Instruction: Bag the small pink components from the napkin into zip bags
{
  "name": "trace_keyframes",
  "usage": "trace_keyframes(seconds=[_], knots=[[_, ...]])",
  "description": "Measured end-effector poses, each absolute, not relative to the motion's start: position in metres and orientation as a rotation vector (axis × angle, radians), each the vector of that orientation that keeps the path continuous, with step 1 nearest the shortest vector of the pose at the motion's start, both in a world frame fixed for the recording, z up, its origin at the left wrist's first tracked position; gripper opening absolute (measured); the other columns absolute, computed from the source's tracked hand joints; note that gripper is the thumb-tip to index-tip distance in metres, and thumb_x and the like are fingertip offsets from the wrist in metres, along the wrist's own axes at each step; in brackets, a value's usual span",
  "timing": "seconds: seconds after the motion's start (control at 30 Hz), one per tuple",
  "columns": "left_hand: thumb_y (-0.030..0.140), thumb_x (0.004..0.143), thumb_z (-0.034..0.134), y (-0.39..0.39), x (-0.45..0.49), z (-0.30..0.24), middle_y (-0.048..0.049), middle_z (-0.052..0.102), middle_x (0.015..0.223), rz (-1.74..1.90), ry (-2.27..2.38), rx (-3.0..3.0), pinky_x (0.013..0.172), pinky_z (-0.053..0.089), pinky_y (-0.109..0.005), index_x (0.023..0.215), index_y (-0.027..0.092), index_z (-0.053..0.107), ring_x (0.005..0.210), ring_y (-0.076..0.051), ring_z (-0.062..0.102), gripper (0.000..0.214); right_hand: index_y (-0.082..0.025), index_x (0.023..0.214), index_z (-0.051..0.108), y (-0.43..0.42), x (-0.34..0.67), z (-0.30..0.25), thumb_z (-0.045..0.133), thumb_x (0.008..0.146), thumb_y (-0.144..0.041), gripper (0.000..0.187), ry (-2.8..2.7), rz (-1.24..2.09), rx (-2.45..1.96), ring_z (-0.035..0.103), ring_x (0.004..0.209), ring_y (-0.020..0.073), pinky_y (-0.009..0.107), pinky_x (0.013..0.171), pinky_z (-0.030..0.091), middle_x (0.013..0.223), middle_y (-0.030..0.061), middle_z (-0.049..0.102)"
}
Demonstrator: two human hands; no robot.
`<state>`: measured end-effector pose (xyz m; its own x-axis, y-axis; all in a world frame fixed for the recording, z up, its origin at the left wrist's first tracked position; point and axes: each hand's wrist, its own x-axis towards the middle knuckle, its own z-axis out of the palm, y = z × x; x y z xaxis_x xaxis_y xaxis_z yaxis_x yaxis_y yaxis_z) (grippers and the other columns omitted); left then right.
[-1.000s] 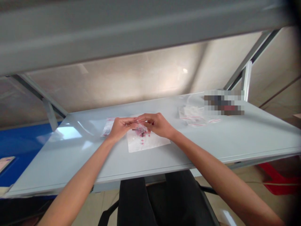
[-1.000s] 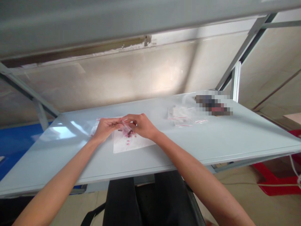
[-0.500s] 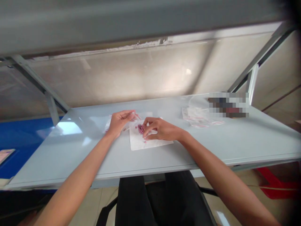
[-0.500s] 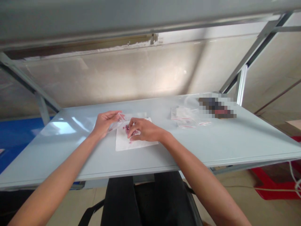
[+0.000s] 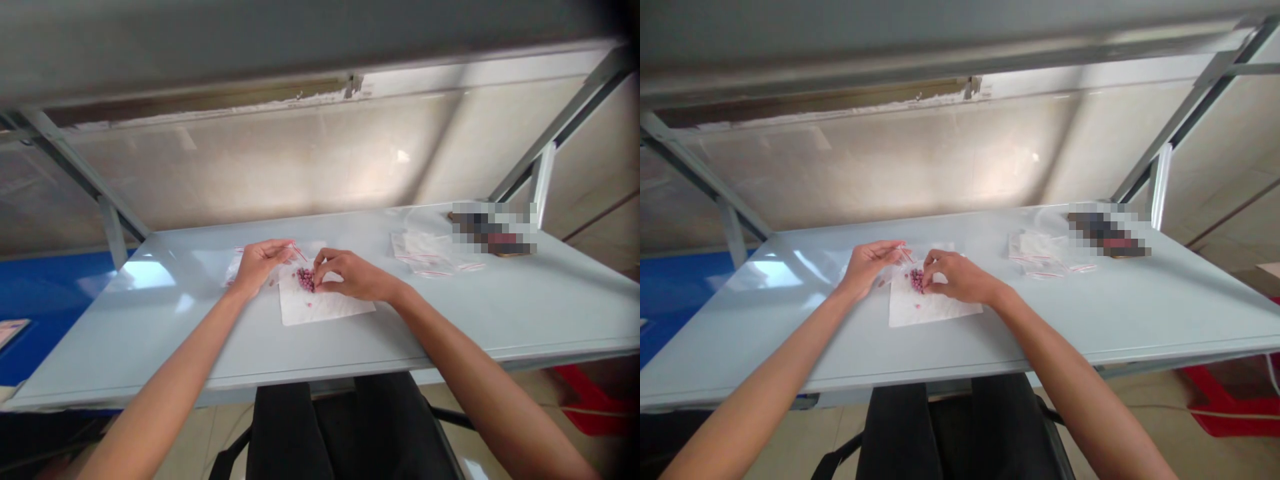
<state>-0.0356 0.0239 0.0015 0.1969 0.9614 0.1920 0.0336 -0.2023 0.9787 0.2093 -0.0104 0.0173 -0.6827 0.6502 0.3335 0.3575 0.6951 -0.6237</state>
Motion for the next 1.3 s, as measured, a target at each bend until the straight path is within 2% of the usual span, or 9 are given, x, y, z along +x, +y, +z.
trace_keyframes(seconds=[0.13, 0.27, 0.43, 0.6, 0.77, 0.97, 1.1, 1.2, 1.3], knots=[[0.042, 0.074, 0.085, 0.024, -0.035, -0.001, -0.0124, 0.079, 0.104, 1.096, 0.972, 1.5, 0.086, 0.055, -0.035, 0.108, 0.016, 0.079, 0.09, -0.024, 0.074, 0.043, -0.02, 0.088, 0.076, -0.006, 0.209, 0.019, 0.071, 0.089, -0.026, 0.008, -1.978, 0.574, -0.895, 0.051, 0.067, 0.0103, 0.027, 0.065, 0.043, 0.096, 0.0043, 0.064], [0.039, 0.074, 0.085, 0.021, -0.029, -0.003, -0.0126, 0.078, 0.106, 1.005, 0.905, 1.569, 0.084, 0.055, -0.034, 0.107, 0.016, 0.08, 0.09, -0.024, 0.074, 0.041, -0.019, 0.09, 0.076, -0.007, 0.196, 0.015, 0.07, 0.088, -0.028, 0.011, -1.877, 0.594, -0.876, 0.046, 0.063, 0.0094, 0.026, 0.059, 0.039, 0.095, 0.0047, 0.063], [0.041, 0.074, 0.084, 0.02, -0.027, -0.003, -0.0123, 0.079, 0.104, 1.049, 0.906, 1.546, 0.084, 0.055, -0.034, 0.105, 0.017, 0.08, 0.088, -0.024, 0.073, 0.04, -0.017, 0.091, 0.074, -0.015, 0.187, 0.018, 0.058, 0.092, -0.021, 0.016, -1.847, 0.582, -0.93, 0.051, 0.066, 0.0104, 0.025, 0.061, 0.041, 0.094, 0.0058, 0.065], [0.042, 0.076, 0.083, 0.028, -0.034, -0.003, -0.011, 0.079, 0.105, 1.246, 1.003, 1.451, 0.087, 0.053, -0.033, 0.102, 0.017, 0.08, 0.092, -0.022, 0.072, 0.037, -0.017, 0.088, 0.071, -0.025, 0.19, 0.024, 0.062, 0.081, -0.009, 0.014, -2.129, 0.64, -0.946, 0.053, 0.065, 0.0105, 0.024, 0.065, 0.041, 0.082, 0.0007, 0.07], [0.043, 0.076, 0.083, 0.031, -0.037, -0.004, -0.0129, 0.078, 0.103, 1.286, 0.975, 1.414, 0.083, 0.054, -0.032, 0.105, 0.014, 0.079, 0.088, -0.022, 0.072, 0.042, -0.019, 0.086, 0.075, -0.024, 0.192, 0.017, 0.072, 0.084, -0.017, 0.005, -2.444, 0.682, -0.799, 0.064, 0.085, 0.0155, 0.027, 0.079, 0.045, 0.096, 0.0041, 0.073], [0.044, 0.077, 0.081, 0.027, -0.035, 0.0, -0.0128, 0.078, 0.102, 1.238, 0.964, 1.464, 0.079, 0.055, -0.032, 0.108, 0.015, 0.077, 0.086, -0.021, 0.072, 0.042, -0.018, 0.085, 0.076, -0.021, 0.191, 0.013, 0.068, 0.088, -0.014, 0.009, -2.526, 0.721, -0.668, 0.065, 0.096, 0.0195, 0.031, 0.087, 0.046, 0.098, 0.0068, 0.072], [0.044, 0.077, 0.082, 0.025, -0.036, 0.001, -0.0129, 0.078, 0.102, 1.174, 0.996, 1.515, 0.079, 0.055, -0.032, 0.106, 0.015, 0.078, 0.087, -0.022, 0.072, 0.041, -0.019, 0.087, 0.077, -0.02, 0.198, 0.02, 0.065, 0.09, -0.014, 0.014, -2.39, 0.757, -0.691, 0.064, 0.087, 0.0164, 0.03, 0.082, 0.047, 0.097, 0.0064, 0.071], [0.044, 0.077, 0.082, 0.024, -0.035, 0.0, -0.0136, 0.078, 0.104, 1.093, 0.978, 1.555, 0.076, 0.055, -0.032, 0.108, 0.015, 0.078, 0.086, -0.022, 0.073, 0.044, -0.02, 0.089, 0.078, -0.015, 0.203, 0.023, 0.069, 0.088, -0.024, 0.009, -2.035, 0.667, -0.877, 0.056, 0.071, 0.0123, 0.028, 0.068, 0.045, 0.094, 0.0054, 0.069], [0.043, 0.077, 0.082, 0.022, -0.032, -0.002, -0.0135, 0.079, 0.103, 1.001, 0.918, 1.582, 0.077, 0.055, -0.032, 0.112, 0.014, 0.077, 0.083, -0.022, 0.073, 0.046, -0.02, 0.089, 0.078, -0.012, 0.2, 0.021, 0.072, 0.087, -0.036, 0.018, -1.799, 0.605, -0.954, 0.052, 0.065, 0.0107, 0.026, 0.061, 0.043, 0.095, 0.0063, 0.068]])
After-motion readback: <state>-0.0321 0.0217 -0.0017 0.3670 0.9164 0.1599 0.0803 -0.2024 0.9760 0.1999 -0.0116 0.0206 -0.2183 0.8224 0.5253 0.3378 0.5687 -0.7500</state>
